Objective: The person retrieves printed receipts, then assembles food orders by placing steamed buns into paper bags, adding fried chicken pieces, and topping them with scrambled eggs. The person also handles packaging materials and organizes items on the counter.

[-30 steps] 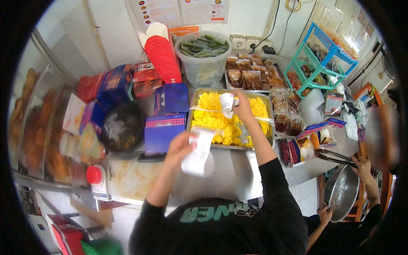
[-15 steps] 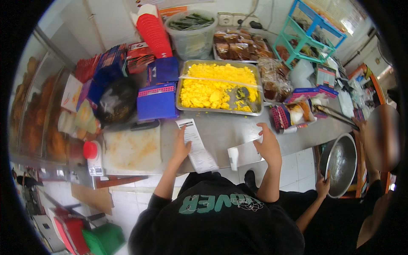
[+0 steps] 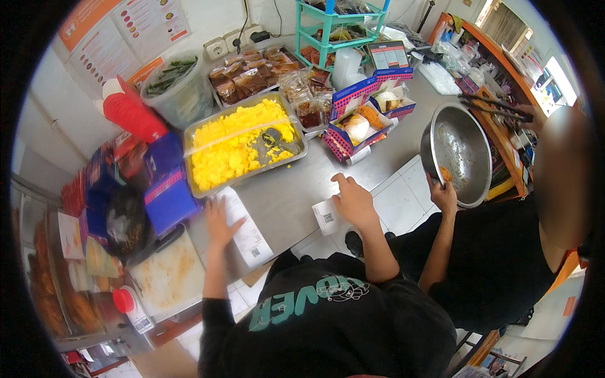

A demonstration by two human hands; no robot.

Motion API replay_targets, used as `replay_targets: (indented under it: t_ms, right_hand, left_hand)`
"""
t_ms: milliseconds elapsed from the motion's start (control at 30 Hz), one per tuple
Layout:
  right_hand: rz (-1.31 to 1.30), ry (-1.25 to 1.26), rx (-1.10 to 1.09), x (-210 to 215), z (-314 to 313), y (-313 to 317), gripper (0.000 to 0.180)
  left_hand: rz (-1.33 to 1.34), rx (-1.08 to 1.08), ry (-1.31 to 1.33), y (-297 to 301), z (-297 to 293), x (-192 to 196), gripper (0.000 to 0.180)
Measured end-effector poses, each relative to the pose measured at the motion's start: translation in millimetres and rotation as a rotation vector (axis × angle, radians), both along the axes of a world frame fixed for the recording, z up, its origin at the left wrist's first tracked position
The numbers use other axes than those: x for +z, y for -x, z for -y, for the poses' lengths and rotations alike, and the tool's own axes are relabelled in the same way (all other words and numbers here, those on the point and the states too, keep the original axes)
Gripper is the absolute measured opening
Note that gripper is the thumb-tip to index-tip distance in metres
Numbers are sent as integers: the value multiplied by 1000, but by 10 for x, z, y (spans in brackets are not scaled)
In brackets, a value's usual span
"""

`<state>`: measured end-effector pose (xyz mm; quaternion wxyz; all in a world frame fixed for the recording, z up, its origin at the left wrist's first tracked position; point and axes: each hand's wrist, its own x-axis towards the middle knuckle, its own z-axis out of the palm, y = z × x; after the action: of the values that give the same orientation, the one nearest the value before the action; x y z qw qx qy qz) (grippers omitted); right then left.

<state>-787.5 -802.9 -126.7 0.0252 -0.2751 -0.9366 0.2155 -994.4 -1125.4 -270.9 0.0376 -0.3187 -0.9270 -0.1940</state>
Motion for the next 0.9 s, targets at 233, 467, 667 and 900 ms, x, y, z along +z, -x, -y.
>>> replay_targets:
  t_ms: [233,467,667,900]
  right_hand:
    - [-17,110,71,-155,-124,-91,43]
    - [-16,160,113,-262,-182,-26,44]
    - [-82,240,125,-249,-141,79,42]
    - [-155,358,112,-172,-10,139,44]
  left_hand:
    - [290,-50,213,65,-96,404,120]
    - [-62,-60,121,17,-104,335,126]
    - [14,-66,80,236,-100,140,113]
    - [-46,137,-49,43,-209,234,81]
